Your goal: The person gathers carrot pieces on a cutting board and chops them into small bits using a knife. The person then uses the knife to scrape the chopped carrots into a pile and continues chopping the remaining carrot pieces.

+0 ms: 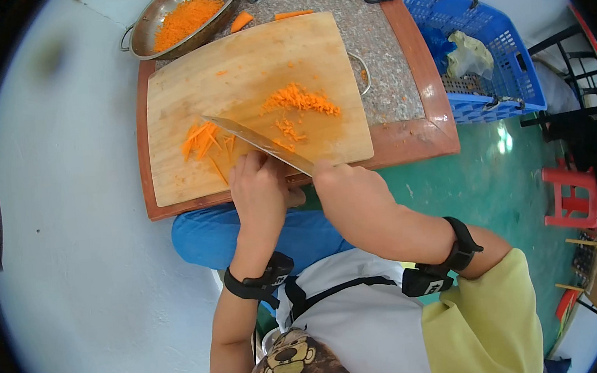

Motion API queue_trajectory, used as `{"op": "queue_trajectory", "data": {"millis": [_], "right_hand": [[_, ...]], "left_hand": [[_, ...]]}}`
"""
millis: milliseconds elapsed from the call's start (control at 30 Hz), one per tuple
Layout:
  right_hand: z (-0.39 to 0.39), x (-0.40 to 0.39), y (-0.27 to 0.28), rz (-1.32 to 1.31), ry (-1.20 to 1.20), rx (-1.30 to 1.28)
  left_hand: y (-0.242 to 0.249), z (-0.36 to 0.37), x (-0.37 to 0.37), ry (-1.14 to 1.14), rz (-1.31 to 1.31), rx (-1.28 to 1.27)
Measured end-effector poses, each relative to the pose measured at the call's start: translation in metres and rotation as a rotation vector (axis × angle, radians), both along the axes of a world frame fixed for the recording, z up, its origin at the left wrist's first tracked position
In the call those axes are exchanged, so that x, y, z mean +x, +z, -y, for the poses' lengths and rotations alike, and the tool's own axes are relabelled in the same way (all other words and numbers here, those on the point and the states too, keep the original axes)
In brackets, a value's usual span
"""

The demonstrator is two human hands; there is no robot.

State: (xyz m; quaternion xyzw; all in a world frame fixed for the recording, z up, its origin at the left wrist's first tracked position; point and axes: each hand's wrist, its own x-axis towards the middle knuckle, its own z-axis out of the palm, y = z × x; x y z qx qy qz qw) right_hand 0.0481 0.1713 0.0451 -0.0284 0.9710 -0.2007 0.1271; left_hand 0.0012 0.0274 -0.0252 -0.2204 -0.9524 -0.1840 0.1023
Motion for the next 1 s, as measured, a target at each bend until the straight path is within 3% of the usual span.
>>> {"op": "queue_trajectory", "data": {"millis": [233, 400, 567, 1000], "right_hand": [[-0.009, -0.020, 0.005, -0.053, 0.039, -0.115], [-0.013, -0.009, 0.017, -0.022, -0.073, -0.181], [-0.011, -0.001, 0.023, 0.008, -0.044, -0.163], [0.003, 0.002, -0.003, 0.004, 0.025, 0.014]], "left_hand": [[0.000, 0.004, -0.003, 0.030, -0.045, 0.142], [-0.002, 0.001, 0.002, 0.084, -0.094, 0.158], [-0.003, -0.002, 0.004, 0.075, -0.084, 0.070], [-0.002, 0.002, 0.002, 0.015, -0.028, 0.129]]}}
